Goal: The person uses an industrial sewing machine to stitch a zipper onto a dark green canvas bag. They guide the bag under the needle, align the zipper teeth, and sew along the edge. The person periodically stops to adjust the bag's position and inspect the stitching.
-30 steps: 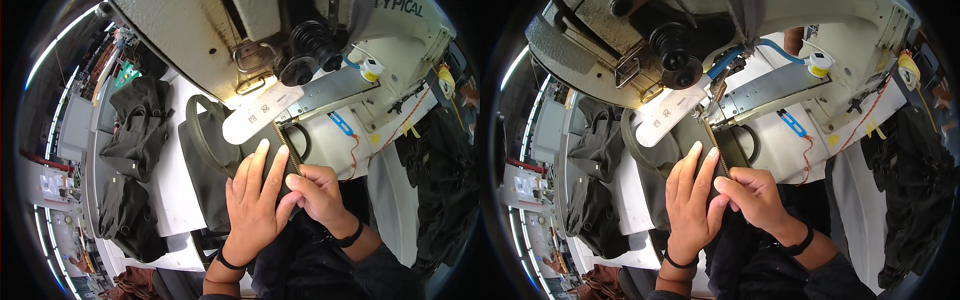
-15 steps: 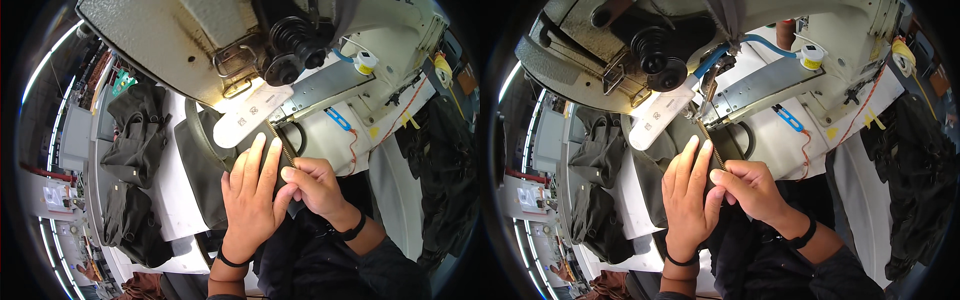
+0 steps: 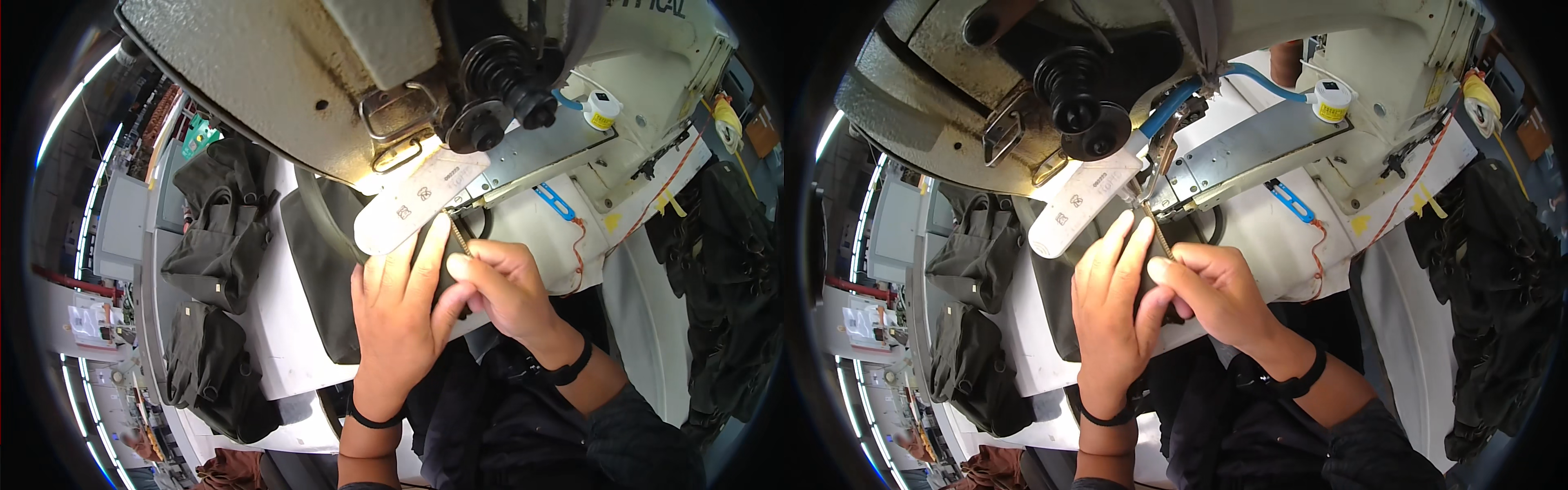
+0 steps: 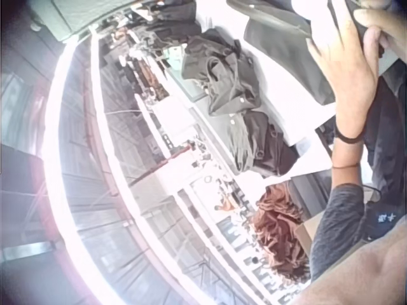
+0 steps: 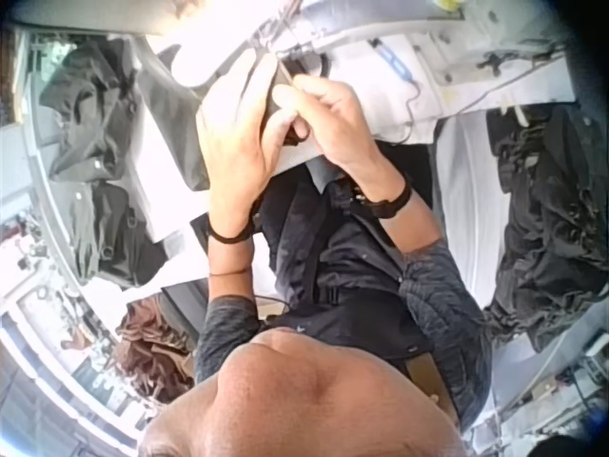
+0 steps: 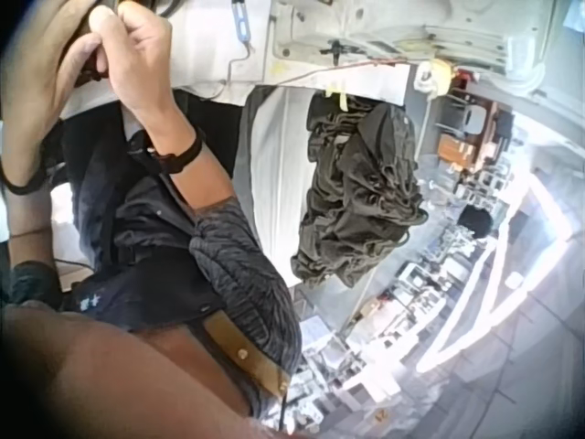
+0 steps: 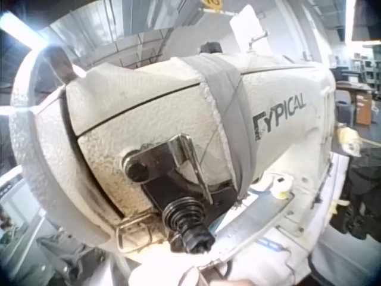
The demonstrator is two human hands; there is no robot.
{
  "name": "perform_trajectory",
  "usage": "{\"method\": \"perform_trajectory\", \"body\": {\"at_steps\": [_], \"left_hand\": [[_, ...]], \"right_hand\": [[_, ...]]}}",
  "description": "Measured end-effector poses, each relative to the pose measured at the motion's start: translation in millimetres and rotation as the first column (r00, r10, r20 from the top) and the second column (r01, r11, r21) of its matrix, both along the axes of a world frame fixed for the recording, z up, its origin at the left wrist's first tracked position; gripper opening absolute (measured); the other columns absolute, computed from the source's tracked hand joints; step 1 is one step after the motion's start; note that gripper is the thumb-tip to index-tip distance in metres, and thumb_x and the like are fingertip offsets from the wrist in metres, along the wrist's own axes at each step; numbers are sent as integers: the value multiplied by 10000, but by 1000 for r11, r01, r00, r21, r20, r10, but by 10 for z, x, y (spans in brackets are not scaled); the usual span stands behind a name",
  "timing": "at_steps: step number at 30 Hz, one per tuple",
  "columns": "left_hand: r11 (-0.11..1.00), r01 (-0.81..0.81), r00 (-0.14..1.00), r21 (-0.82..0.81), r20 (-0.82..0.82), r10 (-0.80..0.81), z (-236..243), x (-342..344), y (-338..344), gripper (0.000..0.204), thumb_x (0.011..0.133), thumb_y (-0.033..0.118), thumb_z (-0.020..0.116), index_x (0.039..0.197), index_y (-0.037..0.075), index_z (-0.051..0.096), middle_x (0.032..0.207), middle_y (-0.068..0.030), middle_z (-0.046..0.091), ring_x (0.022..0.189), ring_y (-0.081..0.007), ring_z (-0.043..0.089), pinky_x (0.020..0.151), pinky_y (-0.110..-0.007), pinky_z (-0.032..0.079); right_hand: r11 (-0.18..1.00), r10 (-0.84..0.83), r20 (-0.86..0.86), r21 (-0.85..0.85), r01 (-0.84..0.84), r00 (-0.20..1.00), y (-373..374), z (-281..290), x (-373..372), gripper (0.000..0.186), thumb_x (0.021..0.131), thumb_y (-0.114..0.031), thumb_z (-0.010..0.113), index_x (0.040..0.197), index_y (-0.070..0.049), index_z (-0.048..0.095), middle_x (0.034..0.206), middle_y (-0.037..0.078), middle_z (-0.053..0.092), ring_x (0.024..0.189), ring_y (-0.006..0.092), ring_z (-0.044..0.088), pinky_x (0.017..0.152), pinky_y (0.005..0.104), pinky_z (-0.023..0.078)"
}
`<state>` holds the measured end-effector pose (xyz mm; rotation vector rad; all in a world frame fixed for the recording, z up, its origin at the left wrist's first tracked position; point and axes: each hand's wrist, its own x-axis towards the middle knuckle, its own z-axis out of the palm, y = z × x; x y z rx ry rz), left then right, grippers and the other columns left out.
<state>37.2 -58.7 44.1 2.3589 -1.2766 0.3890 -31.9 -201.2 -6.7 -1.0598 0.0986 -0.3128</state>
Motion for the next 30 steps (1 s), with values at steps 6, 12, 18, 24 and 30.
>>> {"method": "perform_trajectory", "body": {"at_steps": [6,12,18,24,30], "left_hand": [[994,21,1000,-111,23,-19,-56,105,-22,487,896,254,771,1324,39,681,1315,-135,685,1165,-323,641,1048,-461,440],[983,24,1000,-179,0,-25,-168,154,7,496,877,178,780,1338,29,672,1369,-160,677,1137,-329,650,1031,-431,461],[983,42,999,-181,23,-39,-240,165,36,534,890,177,755,1388,24,638,1416,-167,646,1138,-337,638,1026,-433,462],[990,2,999,-144,43,4,-302,136,39,577,886,300,783,1396,70,639,1353,-103,652,1185,-278,606,1044,-469,422],[998,-34,994,-61,100,40,-283,106,38,710,866,225,769,1504,33,523,1506,-132,576,1155,-272,614,1010,-405,427]], "right_hand": [[999,-40,7,-26,40,999,-21,8,187,360,1039,-160,618,695,-69,564,624,-40,523,574,22,450,514,224,351],[983,-75,-21,-172,70,997,-35,85,202,372,1027,-155,647,678,-83,541,625,-57,511,567,10,448,502,220,343],[969,-89,-27,-232,80,996,-19,103,196,371,1024,-150,657,681,-80,536,635,-69,504,577,1,427,504,219,333],[958,-24,-25,-286,16,999,-97,44,182,312,1039,-186,670,776,-40,589,700,-58,543,642,-1,460,538,213,371],[926,-70,13,-371,70,997,-208,116,166,235,1057,-200,642,930,-4,671,743,-48,566,684,16,507,610,213,430]]}}
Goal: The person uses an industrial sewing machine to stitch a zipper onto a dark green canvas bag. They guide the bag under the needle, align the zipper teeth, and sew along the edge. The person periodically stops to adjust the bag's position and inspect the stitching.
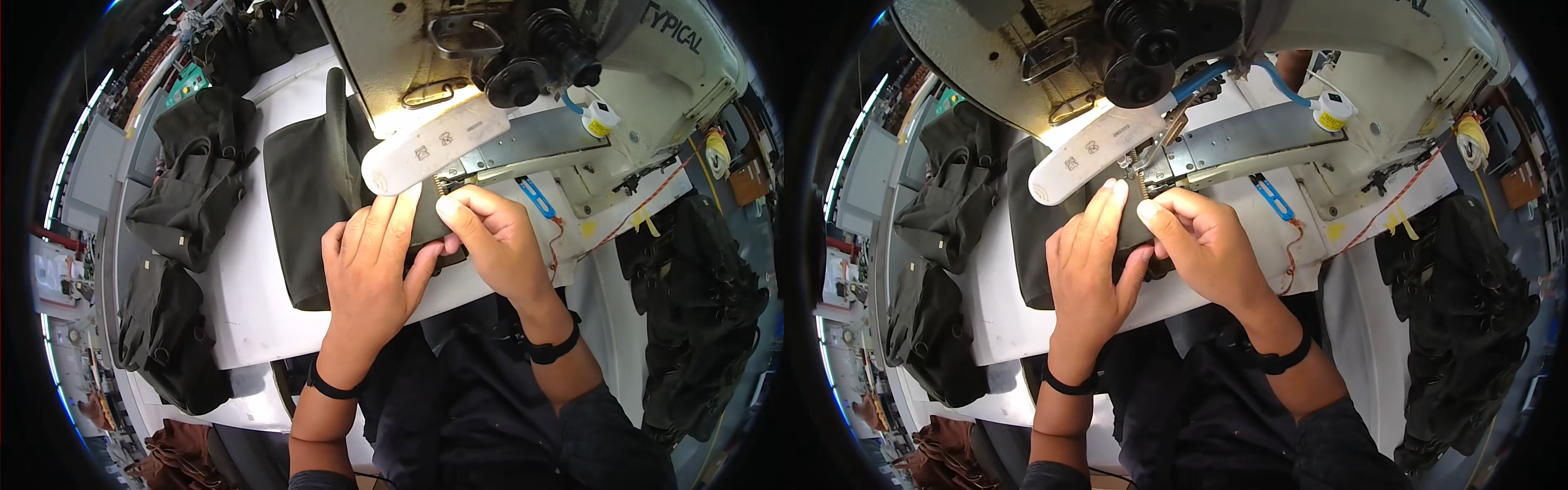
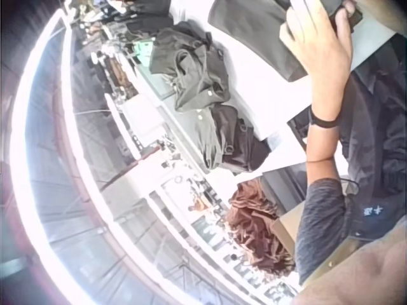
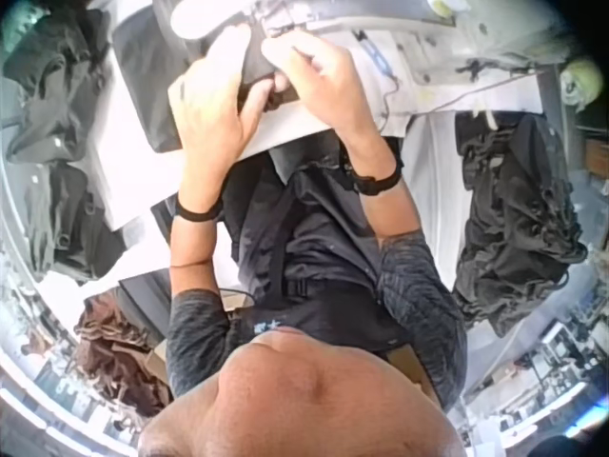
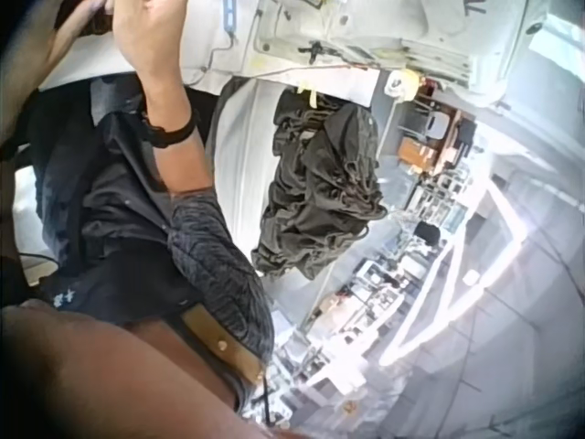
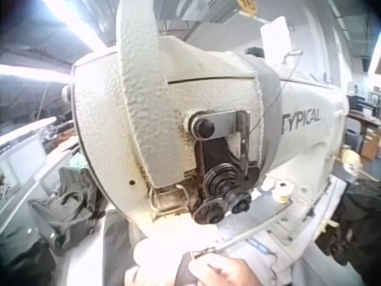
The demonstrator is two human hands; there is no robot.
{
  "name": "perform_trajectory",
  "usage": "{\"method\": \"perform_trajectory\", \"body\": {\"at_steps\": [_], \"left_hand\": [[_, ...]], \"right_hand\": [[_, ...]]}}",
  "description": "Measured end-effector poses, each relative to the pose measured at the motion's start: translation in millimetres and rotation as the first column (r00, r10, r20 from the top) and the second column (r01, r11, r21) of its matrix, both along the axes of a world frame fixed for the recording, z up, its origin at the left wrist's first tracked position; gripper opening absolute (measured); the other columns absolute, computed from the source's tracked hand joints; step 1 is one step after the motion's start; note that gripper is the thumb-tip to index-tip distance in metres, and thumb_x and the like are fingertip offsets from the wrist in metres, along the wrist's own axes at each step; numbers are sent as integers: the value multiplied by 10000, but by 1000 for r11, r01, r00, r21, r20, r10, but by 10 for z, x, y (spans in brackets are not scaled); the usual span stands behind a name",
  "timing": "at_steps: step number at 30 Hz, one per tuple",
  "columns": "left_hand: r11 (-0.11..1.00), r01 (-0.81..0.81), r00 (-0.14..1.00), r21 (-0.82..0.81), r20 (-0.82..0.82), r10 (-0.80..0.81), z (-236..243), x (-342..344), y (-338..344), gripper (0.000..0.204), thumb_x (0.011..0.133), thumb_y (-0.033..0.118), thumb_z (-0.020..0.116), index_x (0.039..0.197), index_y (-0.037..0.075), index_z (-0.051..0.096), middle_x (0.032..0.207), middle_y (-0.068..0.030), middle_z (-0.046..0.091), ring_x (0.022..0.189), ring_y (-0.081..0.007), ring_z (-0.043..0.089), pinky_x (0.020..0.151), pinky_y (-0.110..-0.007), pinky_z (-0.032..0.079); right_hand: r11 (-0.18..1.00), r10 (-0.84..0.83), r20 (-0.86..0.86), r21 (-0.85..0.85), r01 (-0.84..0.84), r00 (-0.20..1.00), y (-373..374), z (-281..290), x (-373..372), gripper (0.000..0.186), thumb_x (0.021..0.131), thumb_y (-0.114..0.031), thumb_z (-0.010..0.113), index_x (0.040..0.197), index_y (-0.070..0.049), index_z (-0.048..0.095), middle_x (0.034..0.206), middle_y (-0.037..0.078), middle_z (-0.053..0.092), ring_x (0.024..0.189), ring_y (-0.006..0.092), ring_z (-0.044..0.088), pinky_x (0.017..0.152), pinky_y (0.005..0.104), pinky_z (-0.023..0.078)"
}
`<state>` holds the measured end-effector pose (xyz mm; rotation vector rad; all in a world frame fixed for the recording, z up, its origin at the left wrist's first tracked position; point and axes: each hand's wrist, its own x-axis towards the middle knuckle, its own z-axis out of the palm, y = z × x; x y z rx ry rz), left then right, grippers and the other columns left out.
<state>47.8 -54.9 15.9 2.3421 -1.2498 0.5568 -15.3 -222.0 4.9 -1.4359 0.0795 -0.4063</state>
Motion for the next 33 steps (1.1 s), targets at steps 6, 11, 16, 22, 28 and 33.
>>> {"method": "perform_trajectory", "body": {"at_steps": [6,11,16,22,28,33], "left_hand": [[982,-128,988,140,-70,139,56,-96,-43,739,884,203,715,1551,21,455,1501,-168,555,1055,-302,608,951,-404,457],[991,-98,978,92,-177,113,-60,-17,-70,748,863,107,659,1564,-3,423,1450,-227,562,1020,-374,604,901,-431,514],[995,-104,974,-4,-201,101,-47,-53,-96,617,893,144,701,1465,-3,523,1408,-227,589,1047,-391,640,875,-453,568],[993,-104,970,-49,-225,90,-32,-21,-82,551,954,195,671,1449,-10,545,1408,-221,608,1149,-381,657,920,-444,568],[999,-39,992,-9,-118,38,37,13,61,643,907,233,750,1451,-31,531,1423,-207,602,1147,-363,661,915,-411,567],[997,-71,963,-8,-263,67,-3,-37,-19,646,941,191,707,1511,-1,471,1485,-216,559,1274,-398,594,1030,-448,506]], "right_hand": [[996,-15,-58,82,20,998,104,13,-19,217,1063,-186,626,973,5,674,751,-46,565,696,20,511,617,220,439],[995,-83,23,53,82,996,242,-116,26,214,1065,-175,620,970,11,667,750,-40,570,682,12,474,589,223,423],[995,-94,-3,35,94,996,268,-17,31,162,1049,-119,635,962,9,682,764,-48,602,713,0,497,626,201,454],[975,-139,-22,-177,133,990,261,182,119,155,1035,-99,642,931,5,692,741,-57,595,698,-3,491,598,207,411],[980,-49,-6,190,50,999,229,-122,36,242,1042,-165,632,854,-16,661,695,-57,551,628,23,441,559,225,364],[972,-12,35,236,3,999,161,-229,32,281,1071,-199,596,880,-9,671,704,-39,547,652,34,457,600,225,394]]}}
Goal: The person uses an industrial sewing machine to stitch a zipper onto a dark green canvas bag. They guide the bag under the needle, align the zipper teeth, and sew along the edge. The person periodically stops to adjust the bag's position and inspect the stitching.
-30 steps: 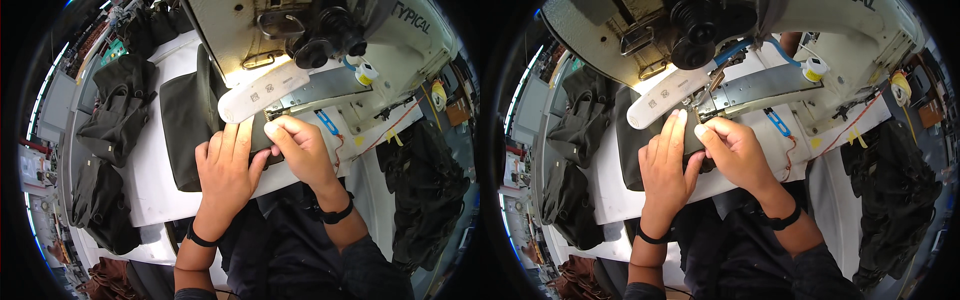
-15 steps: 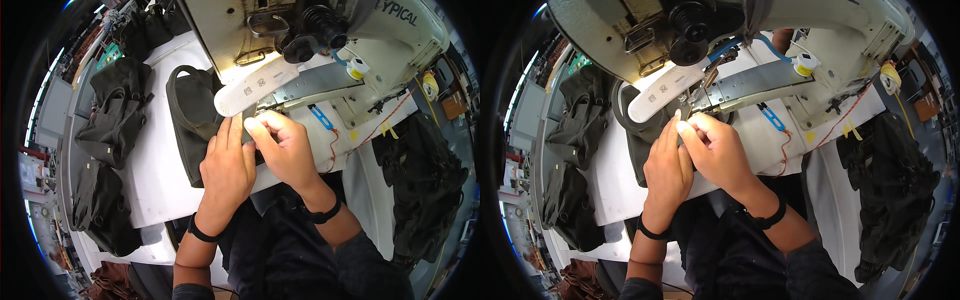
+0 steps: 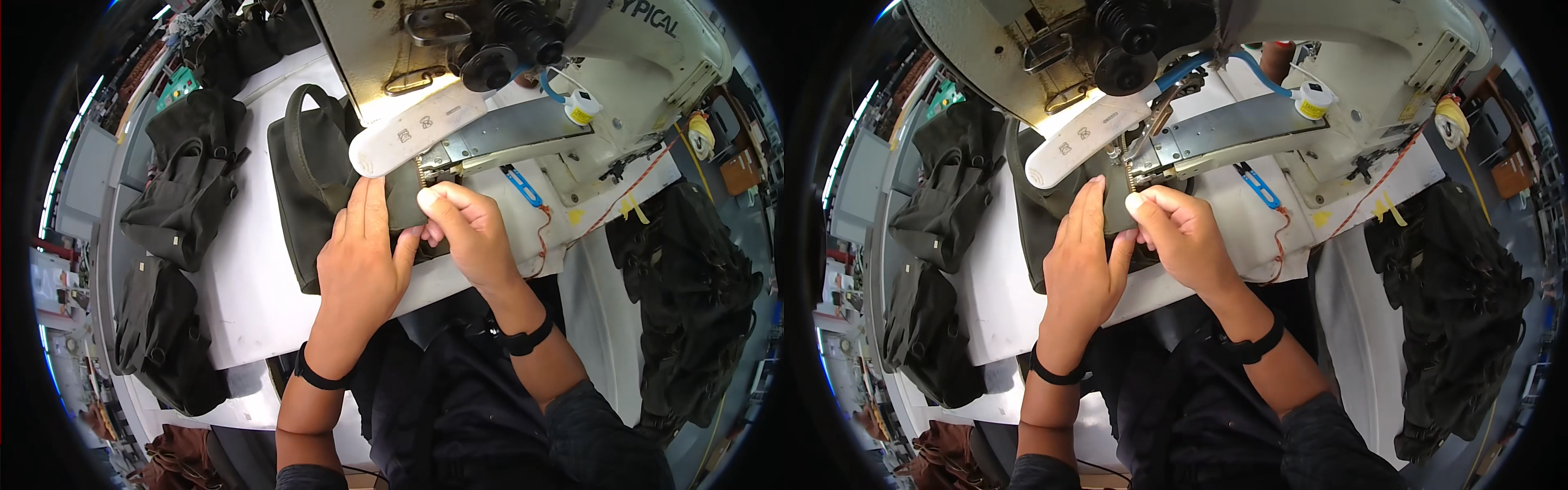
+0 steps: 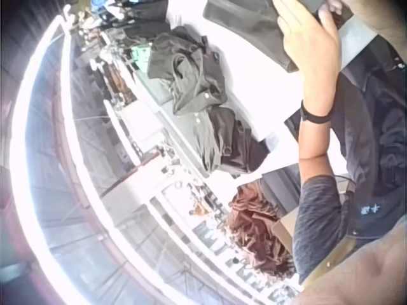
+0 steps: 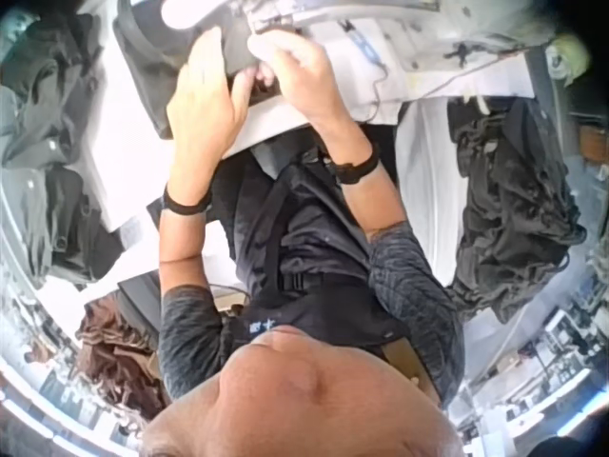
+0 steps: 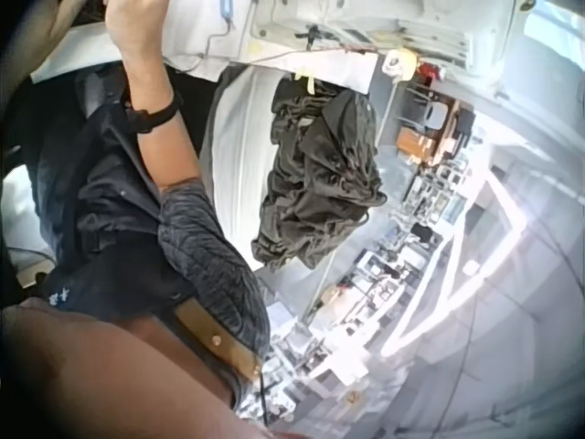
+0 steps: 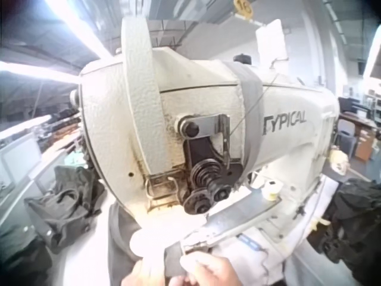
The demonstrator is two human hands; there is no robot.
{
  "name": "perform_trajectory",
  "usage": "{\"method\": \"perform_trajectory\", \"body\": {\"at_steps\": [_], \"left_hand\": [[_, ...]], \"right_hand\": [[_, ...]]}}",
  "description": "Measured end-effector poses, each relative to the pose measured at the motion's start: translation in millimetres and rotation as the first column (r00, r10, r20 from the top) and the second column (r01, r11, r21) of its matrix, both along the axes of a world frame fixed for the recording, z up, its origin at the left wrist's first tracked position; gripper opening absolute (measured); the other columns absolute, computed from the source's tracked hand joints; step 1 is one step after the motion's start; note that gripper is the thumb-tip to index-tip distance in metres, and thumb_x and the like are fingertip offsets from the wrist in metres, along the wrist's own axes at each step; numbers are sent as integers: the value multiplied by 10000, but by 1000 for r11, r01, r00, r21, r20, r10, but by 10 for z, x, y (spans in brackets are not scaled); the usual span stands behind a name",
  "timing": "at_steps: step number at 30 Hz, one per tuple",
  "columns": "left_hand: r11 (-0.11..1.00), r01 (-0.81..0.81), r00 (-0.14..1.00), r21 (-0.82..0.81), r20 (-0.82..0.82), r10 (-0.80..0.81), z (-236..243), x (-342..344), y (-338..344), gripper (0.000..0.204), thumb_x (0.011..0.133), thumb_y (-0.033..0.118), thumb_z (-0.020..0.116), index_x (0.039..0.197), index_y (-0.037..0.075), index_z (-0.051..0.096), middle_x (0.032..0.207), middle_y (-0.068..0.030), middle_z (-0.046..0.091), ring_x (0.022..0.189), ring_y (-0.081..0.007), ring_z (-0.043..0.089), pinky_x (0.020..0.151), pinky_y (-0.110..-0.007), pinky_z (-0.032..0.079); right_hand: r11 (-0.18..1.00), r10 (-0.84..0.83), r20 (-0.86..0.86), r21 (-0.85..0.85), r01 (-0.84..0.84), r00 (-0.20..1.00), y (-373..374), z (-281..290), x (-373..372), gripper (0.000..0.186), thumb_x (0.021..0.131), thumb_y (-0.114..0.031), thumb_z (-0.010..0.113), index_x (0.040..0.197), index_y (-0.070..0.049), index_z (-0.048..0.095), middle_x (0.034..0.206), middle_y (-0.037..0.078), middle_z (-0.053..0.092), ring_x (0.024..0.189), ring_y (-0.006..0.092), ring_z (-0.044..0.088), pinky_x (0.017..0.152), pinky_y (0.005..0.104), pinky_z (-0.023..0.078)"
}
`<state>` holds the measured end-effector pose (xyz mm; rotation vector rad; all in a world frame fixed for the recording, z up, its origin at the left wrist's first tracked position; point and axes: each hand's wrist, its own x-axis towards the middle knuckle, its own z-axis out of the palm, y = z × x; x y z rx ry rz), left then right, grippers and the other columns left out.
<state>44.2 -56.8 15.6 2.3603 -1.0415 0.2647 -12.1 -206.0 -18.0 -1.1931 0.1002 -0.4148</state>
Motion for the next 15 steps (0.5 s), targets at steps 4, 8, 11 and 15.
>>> {"method": "perform_trajectory", "body": {"at_steps": [4,8,11,15], "left_hand": [[1000,10,1000,-11,19,-10,2,-11,29,650,942,196,708,1514,1,470,1477,-219,563,1264,-406,594,1032,-454,501],[999,50,987,15,154,-52,-5,-15,43,678,917,272,756,1470,-29,505,1425,-204,594,1174,-348,631,960,-400,534],[994,65,981,87,178,-79,130,-70,66,603,928,230,730,1450,-4,539,1406,-165,612,1226,-312,609,1075,-455,462],[944,57,911,326,370,-183,416,95,88,490,969,113,618,1451,50,558,1465,-109,596,1414,-266,518,1216,-514,264]], "right_hand": [[995,57,24,77,-59,998,-25,17,-35,319,1087,-221,570,849,-19,640,692,-32,528,645,50,447,610,236,400],[998,47,-1,-29,-47,999,-58,66,-73,301,1067,-205,605,827,-24,618,713,-35,541,668,43,455,613,236,394],[961,-14,0,-277,13,1000,-62,134,-85,288,1055,-196,628,833,-13,614,723,-40,540,684,35,459,611,236,389],[938,-77,25,-336,81,997,-51,132,-68,266,1048,-182,639,858,2,614,713,-29,526,683,38,458,606,242,388]]}}
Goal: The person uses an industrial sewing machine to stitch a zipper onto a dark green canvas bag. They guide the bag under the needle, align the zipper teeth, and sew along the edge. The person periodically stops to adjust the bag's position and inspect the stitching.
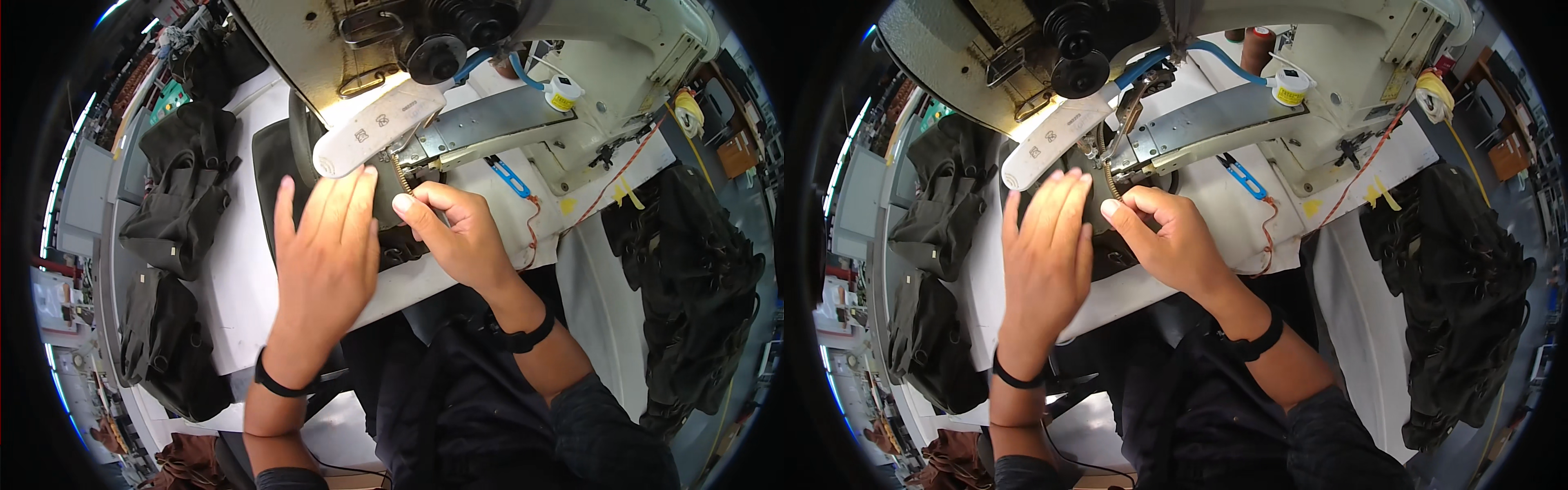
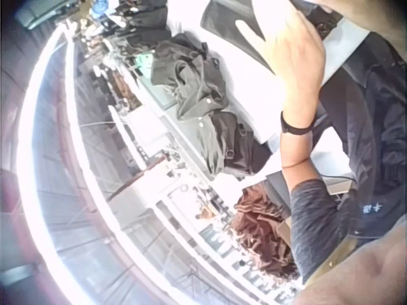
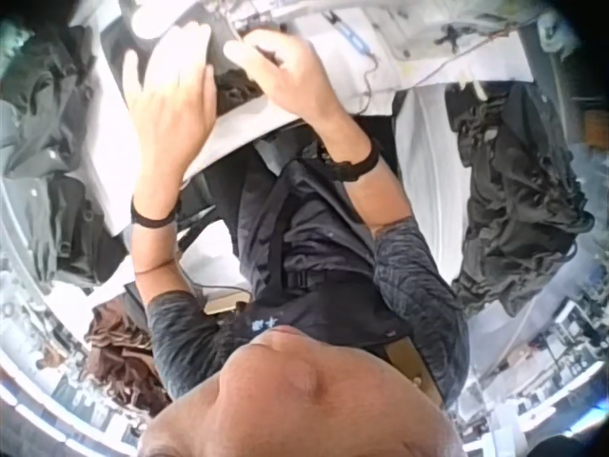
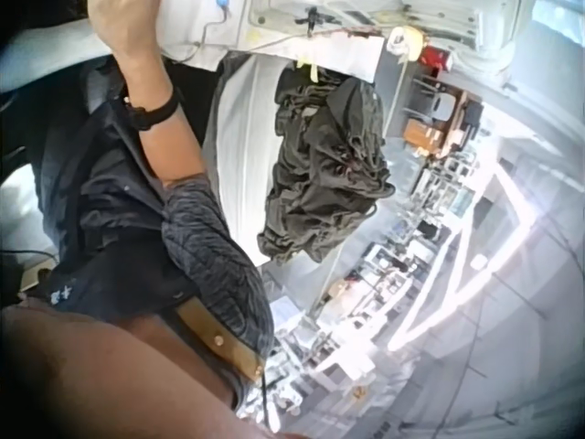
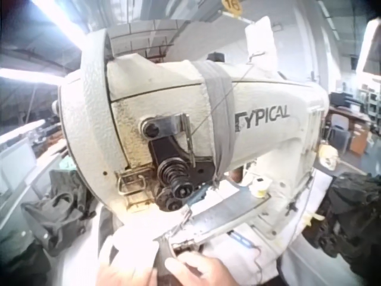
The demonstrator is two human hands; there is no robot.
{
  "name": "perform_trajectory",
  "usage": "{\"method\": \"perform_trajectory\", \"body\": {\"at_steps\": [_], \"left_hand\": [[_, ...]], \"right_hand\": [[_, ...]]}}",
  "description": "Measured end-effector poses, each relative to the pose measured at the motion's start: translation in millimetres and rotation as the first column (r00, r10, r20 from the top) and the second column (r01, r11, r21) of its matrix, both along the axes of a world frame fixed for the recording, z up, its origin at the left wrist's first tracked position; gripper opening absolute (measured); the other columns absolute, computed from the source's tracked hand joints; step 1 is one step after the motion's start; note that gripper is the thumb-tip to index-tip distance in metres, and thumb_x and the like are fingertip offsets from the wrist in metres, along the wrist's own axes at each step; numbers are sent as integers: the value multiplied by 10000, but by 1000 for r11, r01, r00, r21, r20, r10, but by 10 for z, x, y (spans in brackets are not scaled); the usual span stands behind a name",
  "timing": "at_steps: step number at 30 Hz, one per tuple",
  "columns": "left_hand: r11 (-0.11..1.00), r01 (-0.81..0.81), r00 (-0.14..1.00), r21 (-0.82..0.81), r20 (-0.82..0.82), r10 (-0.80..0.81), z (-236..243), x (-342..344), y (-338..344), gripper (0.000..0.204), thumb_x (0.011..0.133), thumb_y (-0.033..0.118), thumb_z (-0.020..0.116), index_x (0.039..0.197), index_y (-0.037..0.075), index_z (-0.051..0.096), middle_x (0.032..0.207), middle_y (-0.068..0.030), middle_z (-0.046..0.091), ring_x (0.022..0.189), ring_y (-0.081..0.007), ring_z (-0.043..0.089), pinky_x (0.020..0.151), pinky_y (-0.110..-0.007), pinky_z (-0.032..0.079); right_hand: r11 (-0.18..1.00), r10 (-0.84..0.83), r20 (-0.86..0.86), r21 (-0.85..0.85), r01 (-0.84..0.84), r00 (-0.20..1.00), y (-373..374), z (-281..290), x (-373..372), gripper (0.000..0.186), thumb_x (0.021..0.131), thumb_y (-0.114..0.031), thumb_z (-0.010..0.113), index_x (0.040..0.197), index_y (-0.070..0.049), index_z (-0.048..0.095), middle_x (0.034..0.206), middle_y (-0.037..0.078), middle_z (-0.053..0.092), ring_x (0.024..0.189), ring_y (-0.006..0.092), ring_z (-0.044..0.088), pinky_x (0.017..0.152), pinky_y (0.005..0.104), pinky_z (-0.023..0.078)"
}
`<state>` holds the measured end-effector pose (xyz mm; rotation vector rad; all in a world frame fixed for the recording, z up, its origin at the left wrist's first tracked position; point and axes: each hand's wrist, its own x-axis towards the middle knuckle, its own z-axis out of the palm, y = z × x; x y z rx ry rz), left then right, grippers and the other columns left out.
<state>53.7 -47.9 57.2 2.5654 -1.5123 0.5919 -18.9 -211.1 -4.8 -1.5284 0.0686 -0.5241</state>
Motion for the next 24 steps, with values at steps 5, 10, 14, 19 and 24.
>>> {"method": "perform_trajectory", "body": {"at_steps": [5,10,14,19,24], "left_hand": [[998,38,997,56,68,-42,-10,360,0,466,963,181,658,1403,39,599,1402,-143,635,1287,-308,598,1079,-459,433],[994,-38,999,107,7,37,-124,783,46,465,950,259,660,1381,86,641,993,-129,703,787,-294,674,605,-401,569],[987,-75,997,143,-2,77,-195,762,95,470,999,297,606,1421,92,619,833,-140,701,721,-306,704,633,-424,583],[929,-206,951,308,-160,264,-156,752,179,419,1055,340,543,1353,76,675,762,-140,717,669,-320,724,609,-437,583],[964,-181,977,196,-80,199,-82,620,252,412,1015,307,617,1326,41,669,1011,-155,734,917,-291,728,669,-382,594]], "right_hand": [[988,-75,22,136,72,997,173,-53,76,230,1045,-163,640,900,13,612,707,-10,522,686,52,451,615,258,406],[978,-117,8,173,114,993,320,-106,78,209,1060,-147,618,916,5,607,736,-7,560,715,48,491,643,247,435],[972,-168,-13,162,168,986,394,-34,91,203,1061,-143,621,929,9,604,740,-9,550,717,49,463,641,244,422],[971,-185,11,153,181,983,458,-3,134,184,1057,-131,623,938,9,608,723,-17,518,706,42,429,612,251,389],[971,-193,20,148,188,981,421,-4,102,205,1060,-139,624,914,3,596,714,-43,483,689,26,402,589,242,356]]}}
